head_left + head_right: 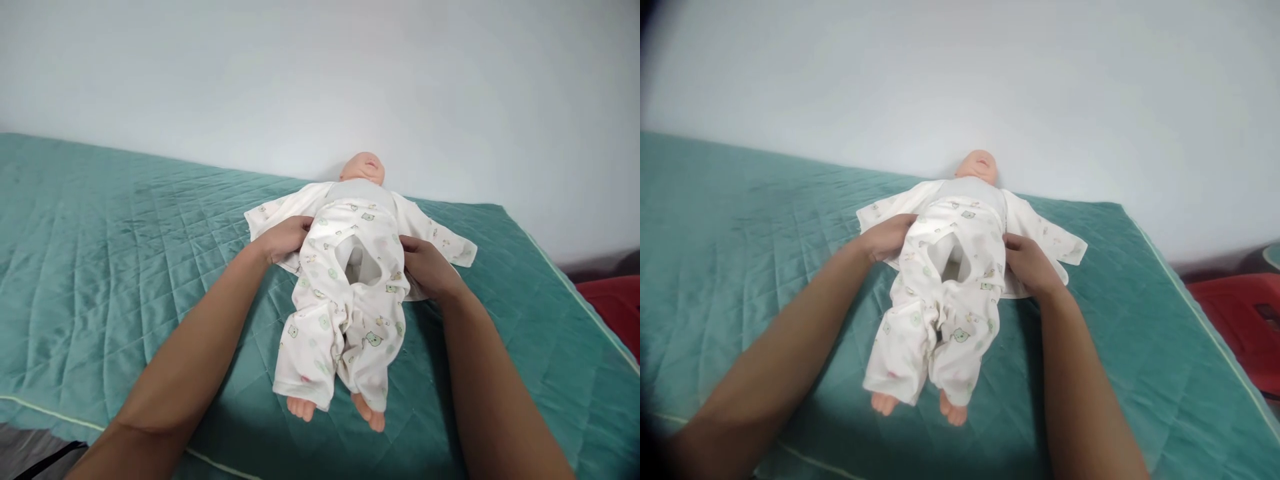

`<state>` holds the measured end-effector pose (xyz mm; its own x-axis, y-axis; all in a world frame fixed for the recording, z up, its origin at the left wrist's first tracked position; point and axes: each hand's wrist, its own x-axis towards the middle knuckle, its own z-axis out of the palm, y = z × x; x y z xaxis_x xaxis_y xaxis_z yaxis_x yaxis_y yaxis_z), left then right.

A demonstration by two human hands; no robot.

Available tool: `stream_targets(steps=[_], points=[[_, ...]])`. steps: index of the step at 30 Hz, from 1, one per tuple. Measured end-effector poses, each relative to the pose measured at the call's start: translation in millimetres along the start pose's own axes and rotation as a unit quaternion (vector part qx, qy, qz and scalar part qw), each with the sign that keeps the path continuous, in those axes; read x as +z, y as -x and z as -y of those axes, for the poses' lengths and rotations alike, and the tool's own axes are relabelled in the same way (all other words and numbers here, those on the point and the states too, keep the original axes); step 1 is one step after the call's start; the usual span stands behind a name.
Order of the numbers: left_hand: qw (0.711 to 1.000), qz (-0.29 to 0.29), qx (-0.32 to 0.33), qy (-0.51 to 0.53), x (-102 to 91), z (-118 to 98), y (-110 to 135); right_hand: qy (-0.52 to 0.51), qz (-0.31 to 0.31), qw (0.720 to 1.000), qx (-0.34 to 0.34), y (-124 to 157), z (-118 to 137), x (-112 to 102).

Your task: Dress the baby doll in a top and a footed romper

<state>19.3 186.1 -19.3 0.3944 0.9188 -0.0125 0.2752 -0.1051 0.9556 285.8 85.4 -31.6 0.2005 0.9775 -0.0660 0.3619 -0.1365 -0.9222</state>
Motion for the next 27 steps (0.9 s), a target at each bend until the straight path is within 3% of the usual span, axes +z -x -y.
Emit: stream_targets(steps=[2, 4, 10, 13, 17, 21, 27], points=[[0.996, 0.063, -0.041, 0.039, 0.2, 0, 0, -0.005, -0.003, 1.000, 0.003, -1, -3, -1], [0.992, 0.090, -0.061, 0.068, -0.1, -1, -1, -0.007, -0.005, 1.000, 0.009, -1, -5, -2], [0.991, 0.089, -0.071, 0.071, 1.6, -6, 1, 0.059, -0.075, 0.995, 0.012, 0, -1, 2], [0.991, 0.074, -0.080, 0.072, 4.4, -12, 4, 0.085, -0.072, 0.994, 0.001, 1, 4, 2], [0.990, 0.065, -0.083, 0.092, 9.3, -17, 7, 0.006, -0.034, 0.999, 0.021, 0, 7, 2], [0.991, 0.077, -0.021, 0.106, 13.6, -15, 6, -0.080, -0.064, 0.994, 0.041, -1, 7, 7], [0.990, 0.050, -0.055, 0.118, 16.1, -9, 1, -0.102, -0.100, 0.989, 0.043, -9, 1, 13]])
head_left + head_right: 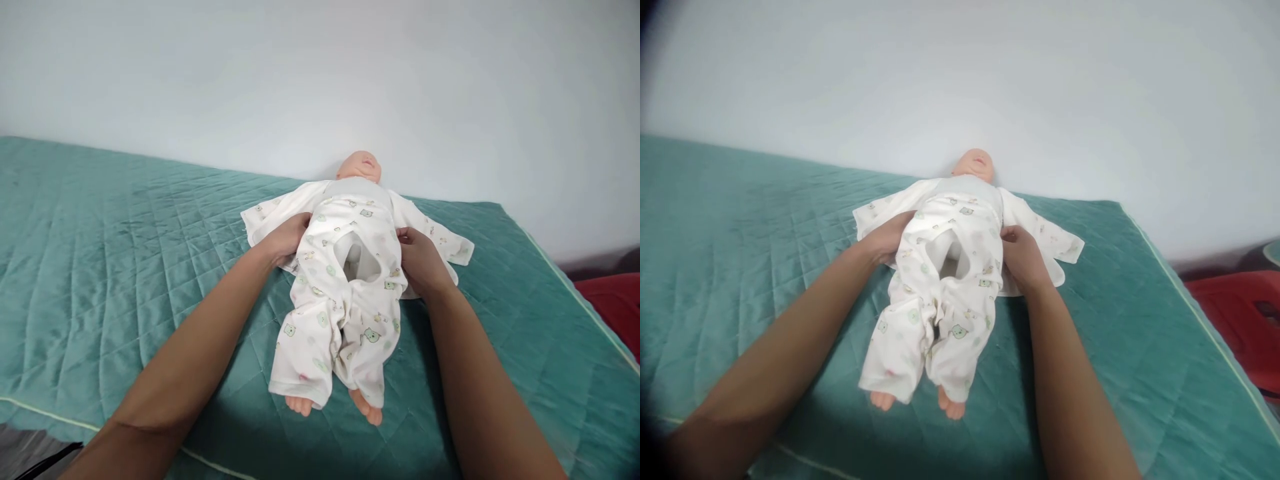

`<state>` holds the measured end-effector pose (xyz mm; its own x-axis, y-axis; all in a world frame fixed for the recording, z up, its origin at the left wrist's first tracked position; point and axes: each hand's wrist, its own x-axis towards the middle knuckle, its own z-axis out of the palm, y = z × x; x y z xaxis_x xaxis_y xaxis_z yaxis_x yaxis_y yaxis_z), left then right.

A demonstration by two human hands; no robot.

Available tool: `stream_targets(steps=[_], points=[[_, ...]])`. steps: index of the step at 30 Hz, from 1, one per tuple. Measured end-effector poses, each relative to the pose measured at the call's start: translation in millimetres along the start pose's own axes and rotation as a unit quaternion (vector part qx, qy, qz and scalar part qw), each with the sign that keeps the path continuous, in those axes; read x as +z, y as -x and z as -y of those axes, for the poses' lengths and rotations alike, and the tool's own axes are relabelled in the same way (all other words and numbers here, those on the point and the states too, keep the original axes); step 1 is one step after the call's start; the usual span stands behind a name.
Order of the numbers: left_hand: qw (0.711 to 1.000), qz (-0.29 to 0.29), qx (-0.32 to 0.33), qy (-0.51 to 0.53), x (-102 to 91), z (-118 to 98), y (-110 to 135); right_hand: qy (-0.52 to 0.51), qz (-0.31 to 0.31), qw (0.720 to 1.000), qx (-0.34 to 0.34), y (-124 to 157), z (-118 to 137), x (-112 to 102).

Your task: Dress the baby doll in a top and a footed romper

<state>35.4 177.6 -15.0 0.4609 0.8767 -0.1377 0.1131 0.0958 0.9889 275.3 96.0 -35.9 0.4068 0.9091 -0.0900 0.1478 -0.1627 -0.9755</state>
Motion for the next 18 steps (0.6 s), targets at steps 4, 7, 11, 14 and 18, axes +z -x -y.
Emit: stream_targets(steps=[4, 7, 11, 14, 18], points=[[0.999, -0.002, -0.025, 0.019, 3.6, -5, 4, 0.007, -0.002, 1.000, -0.014, -5, -4, 1], [0.998, -0.004, -0.054, 0.018, 6.1, -10, 8, 0.036, -0.008, 0.999, -0.033, -7, -6, 1], [0.998, -0.006, -0.044, 0.051, 7.7, -9, 7, 0.120, -0.036, 0.990, -0.061, -10, -7, 2], [0.994, -0.010, -0.042, 0.098, 8.9, -3, 3, 0.157, -0.050, 0.984, -0.070, -13, -7, 2], [0.986, -0.041, -0.082, 0.141, 9.7, 5, -1, 0.162, -0.068, 0.983, -0.052, -13, -5, 3]])
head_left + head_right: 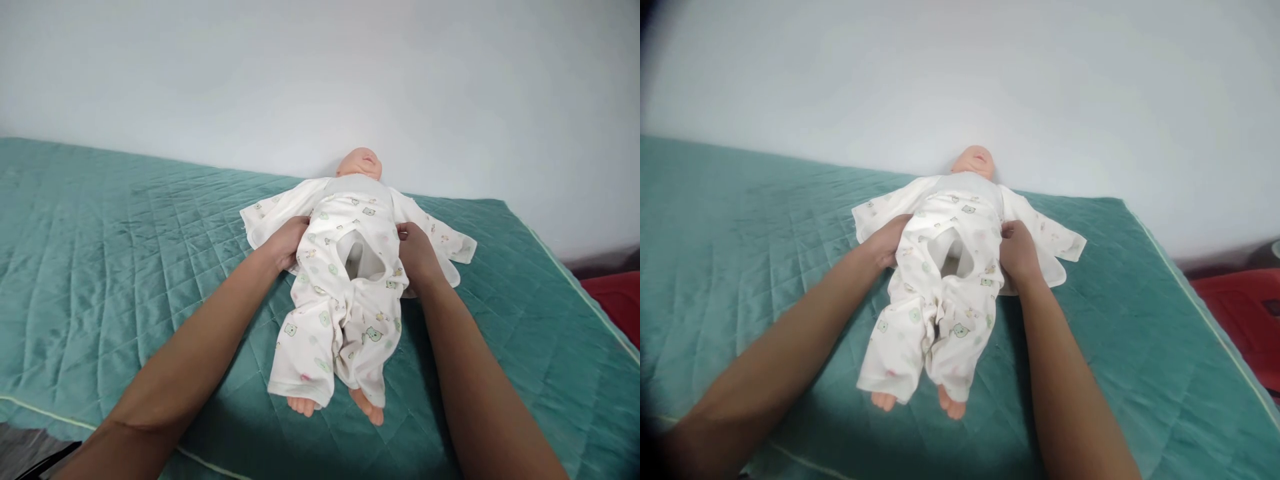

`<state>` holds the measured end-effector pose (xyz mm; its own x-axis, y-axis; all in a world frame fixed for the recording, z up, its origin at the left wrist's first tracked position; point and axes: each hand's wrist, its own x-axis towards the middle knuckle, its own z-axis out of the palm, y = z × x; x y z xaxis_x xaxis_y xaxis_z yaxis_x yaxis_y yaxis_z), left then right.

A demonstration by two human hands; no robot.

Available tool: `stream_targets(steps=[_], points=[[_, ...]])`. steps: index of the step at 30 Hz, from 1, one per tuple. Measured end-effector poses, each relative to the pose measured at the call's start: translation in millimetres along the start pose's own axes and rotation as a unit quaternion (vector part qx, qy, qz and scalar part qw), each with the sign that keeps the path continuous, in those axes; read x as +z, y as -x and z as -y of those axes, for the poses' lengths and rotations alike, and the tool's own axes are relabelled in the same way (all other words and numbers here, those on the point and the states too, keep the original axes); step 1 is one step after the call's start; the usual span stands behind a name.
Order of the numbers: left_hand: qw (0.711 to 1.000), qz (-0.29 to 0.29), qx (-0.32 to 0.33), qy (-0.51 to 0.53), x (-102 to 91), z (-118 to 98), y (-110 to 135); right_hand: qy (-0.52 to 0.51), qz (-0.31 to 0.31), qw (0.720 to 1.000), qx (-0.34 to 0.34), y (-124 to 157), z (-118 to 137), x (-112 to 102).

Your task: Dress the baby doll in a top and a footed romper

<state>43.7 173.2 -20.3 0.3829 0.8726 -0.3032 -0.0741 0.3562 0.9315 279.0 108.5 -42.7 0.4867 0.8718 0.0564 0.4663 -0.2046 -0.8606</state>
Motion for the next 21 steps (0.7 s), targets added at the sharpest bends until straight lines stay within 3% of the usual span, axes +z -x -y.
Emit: stream_targets(steps=[3, 8, 12, 21], points=[[1.000, 0.002, -0.016, 0.027, -1.8, 3, -1, -0.019, 0.036, 0.999, 0.020, 3, 5, -4], [0.996, 0.061, -0.059, 0.032, -5.2, 2, -3, -0.022, 0.119, 0.992, -0.023, 10, 11, -12], [0.994, 0.081, -0.056, 0.042, -6.4, 3, -6, -0.052, 0.110, 0.992, -0.038, 11, 10, -11], [0.996, 0.042, -0.019, 0.072, 0.4, 3, -3, -0.083, 0.068, 0.994, -0.032, 21, 27, -12]])
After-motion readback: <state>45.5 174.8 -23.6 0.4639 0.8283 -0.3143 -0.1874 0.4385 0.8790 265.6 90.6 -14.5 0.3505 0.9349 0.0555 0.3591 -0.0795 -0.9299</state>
